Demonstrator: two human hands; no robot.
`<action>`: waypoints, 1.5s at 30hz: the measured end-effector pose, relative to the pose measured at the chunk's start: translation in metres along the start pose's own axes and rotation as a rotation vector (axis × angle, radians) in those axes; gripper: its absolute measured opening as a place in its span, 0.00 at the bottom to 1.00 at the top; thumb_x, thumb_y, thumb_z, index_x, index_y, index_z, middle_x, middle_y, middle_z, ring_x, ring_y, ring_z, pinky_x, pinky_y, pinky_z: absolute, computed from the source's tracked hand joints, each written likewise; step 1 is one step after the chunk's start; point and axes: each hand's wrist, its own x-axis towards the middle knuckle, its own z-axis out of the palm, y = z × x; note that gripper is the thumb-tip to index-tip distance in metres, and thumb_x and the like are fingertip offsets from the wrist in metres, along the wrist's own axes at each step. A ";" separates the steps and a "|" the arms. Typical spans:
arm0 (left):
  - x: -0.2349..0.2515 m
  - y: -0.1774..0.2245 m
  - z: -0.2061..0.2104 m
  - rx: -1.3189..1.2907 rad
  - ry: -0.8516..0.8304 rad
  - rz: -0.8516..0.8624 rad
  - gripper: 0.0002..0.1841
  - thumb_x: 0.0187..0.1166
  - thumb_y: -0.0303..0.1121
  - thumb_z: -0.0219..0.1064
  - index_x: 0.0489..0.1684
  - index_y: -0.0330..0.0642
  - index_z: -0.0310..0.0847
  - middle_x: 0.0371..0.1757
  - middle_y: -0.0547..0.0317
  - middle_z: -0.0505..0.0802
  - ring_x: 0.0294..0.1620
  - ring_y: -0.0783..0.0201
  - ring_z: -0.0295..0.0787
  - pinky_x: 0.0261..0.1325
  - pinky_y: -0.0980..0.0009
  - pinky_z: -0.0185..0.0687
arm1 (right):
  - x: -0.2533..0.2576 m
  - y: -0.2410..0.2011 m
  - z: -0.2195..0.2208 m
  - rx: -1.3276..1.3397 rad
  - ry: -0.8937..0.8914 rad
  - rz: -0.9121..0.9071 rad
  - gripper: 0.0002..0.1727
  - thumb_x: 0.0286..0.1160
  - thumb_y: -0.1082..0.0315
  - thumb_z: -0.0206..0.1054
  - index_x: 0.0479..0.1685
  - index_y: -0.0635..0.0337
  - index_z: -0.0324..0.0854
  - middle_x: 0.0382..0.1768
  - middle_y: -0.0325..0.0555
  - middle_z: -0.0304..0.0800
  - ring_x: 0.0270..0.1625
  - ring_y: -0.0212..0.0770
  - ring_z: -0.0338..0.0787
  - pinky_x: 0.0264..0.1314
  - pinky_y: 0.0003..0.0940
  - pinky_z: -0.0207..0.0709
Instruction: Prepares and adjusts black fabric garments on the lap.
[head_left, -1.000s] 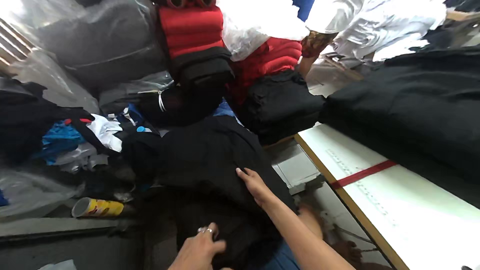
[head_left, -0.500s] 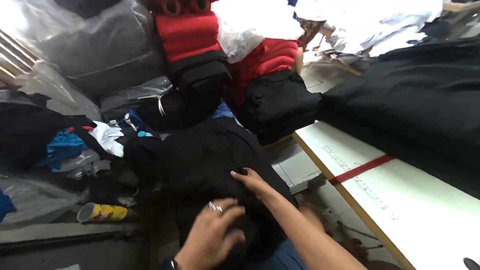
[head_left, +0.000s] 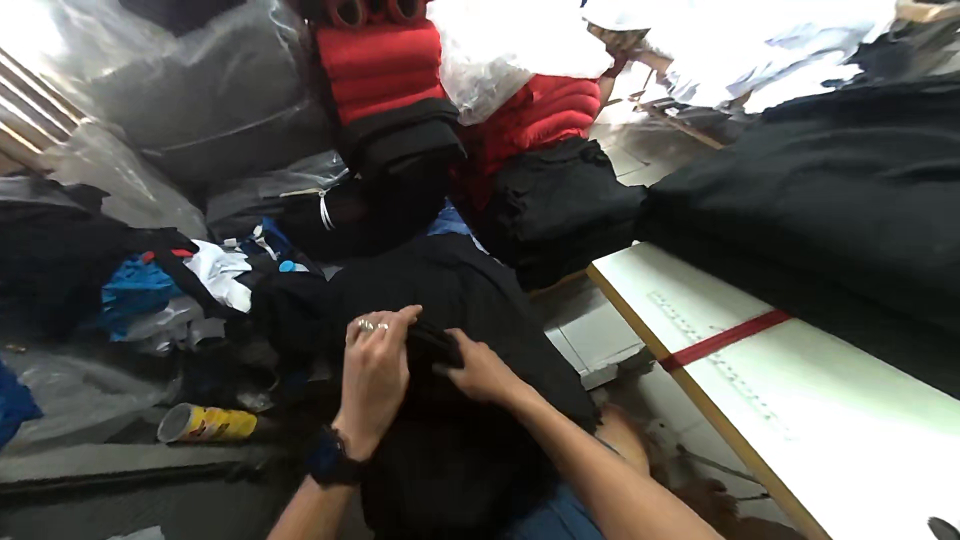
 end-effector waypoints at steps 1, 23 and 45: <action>-0.008 0.013 0.007 -0.054 0.019 0.023 0.16 0.85 0.33 0.61 0.65 0.50 0.88 0.60 0.61 0.95 0.67 0.58 0.88 0.76 0.50 0.75 | 0.009 0.015 -0.005 0.121 0.087 0.106 0.36 0.82 0.48 0.67 0.85 0.56 0.67 0.66 0.65 0.86 0.70 0.62 0.87 0.74 0.64 0.76; -0.094 0.059 0.026 -0.220 -0.549 -0.007 0.28 0.74 0.68 0.65 0.55 0.57 0.91 0.67 0.52 0.90 0.68 0.49 0.87 0.64 0.46 0.86 | 0.020 0.054 -0.020 0.616 0.148 0.326 0.28 0.89 0.50 0.61 0.73 0.65 0.76 0.60 0.60 0.88 0.60 0.48 0.89 0.67 0.49 0.81; -0.137 0.045 0.017 -0.166 -1.017 -0.203 0.39 0.64 0.80 0.62 0.50 0.53 0.93 0.64 0.40 0.88 0.61 0.39 0.88 0.53 0.38 0.86 | 0.024 0.057 -0.020 0.544 0.112 0.280 0.31 0.86 0.50 0.65 0.78 0.64 0.72 0.67 0.60 0.86 0.68 0.50 0.87 0.73 0.51 0.79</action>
